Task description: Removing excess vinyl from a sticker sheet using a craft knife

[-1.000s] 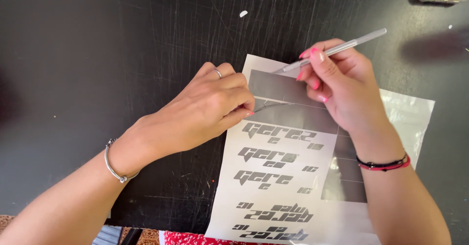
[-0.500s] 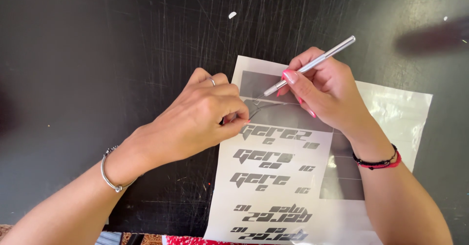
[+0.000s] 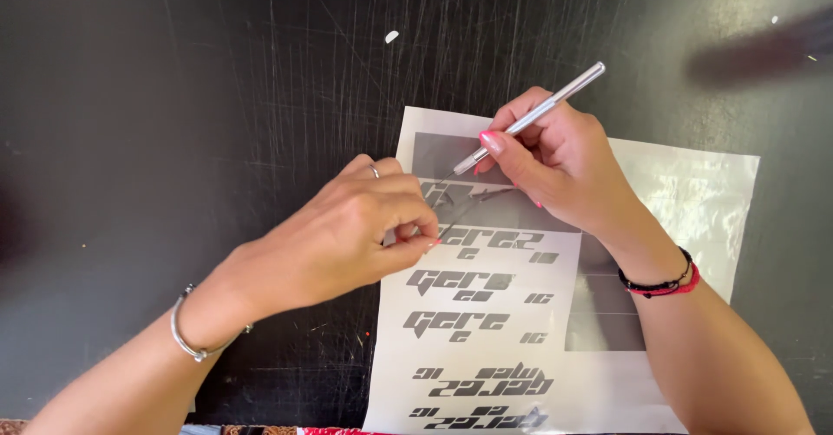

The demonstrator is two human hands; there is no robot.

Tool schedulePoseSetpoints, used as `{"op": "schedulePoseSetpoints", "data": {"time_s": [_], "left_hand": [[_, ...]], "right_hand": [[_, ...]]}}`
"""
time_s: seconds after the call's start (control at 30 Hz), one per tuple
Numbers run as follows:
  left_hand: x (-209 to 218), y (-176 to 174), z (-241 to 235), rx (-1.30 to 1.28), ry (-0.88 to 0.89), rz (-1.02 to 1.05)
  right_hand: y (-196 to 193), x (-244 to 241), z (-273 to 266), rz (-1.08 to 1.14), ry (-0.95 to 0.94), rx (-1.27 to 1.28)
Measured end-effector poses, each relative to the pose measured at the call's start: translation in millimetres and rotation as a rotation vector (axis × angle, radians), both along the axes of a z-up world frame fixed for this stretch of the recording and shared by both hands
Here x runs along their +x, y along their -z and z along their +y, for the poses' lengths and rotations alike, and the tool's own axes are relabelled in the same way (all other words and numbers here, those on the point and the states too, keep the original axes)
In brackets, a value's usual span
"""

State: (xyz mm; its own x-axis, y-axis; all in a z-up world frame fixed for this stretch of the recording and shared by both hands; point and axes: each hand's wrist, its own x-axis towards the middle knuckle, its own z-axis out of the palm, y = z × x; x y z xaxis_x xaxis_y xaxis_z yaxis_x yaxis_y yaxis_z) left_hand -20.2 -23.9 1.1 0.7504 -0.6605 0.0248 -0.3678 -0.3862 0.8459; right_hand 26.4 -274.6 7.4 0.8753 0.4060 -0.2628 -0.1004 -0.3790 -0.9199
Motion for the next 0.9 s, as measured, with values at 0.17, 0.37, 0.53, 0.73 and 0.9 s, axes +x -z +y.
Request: {"op": "schedulePoseSetpoints", "data": {"time_s": [0.17, 0.37, 0.53, 0.73, 0.9], "left_hand": [[1.4, -1.0, 4.3, 0.025, 0.014, -0.008], [-3.4, -7.1, 1.1, -0.016, 0.024, -0.022], [-6.4, -6.4, -4.8, -0.079, 0.086, -0.021], [-10.4, -5.4, -11.9, -0.070, 0.028, 0.009], [-13.0, 9.3, -21.2, -0.135, -0.204, -0.085]], "right_hand": [[3.2, 0.1, -1.5, 0.011, 0.006, 0.011], [9.8, -2.5, -4.0, -0.040, -0.002, 0.034], [10.3, -2.0, -4.2, -0.084, -0.016, 0.015], [11.7, -2.0, -4.8, -0.101, -0.019, 0.013], [11.2, -1.4, -3.2, -0.075, 0.032, 0.081]]}}
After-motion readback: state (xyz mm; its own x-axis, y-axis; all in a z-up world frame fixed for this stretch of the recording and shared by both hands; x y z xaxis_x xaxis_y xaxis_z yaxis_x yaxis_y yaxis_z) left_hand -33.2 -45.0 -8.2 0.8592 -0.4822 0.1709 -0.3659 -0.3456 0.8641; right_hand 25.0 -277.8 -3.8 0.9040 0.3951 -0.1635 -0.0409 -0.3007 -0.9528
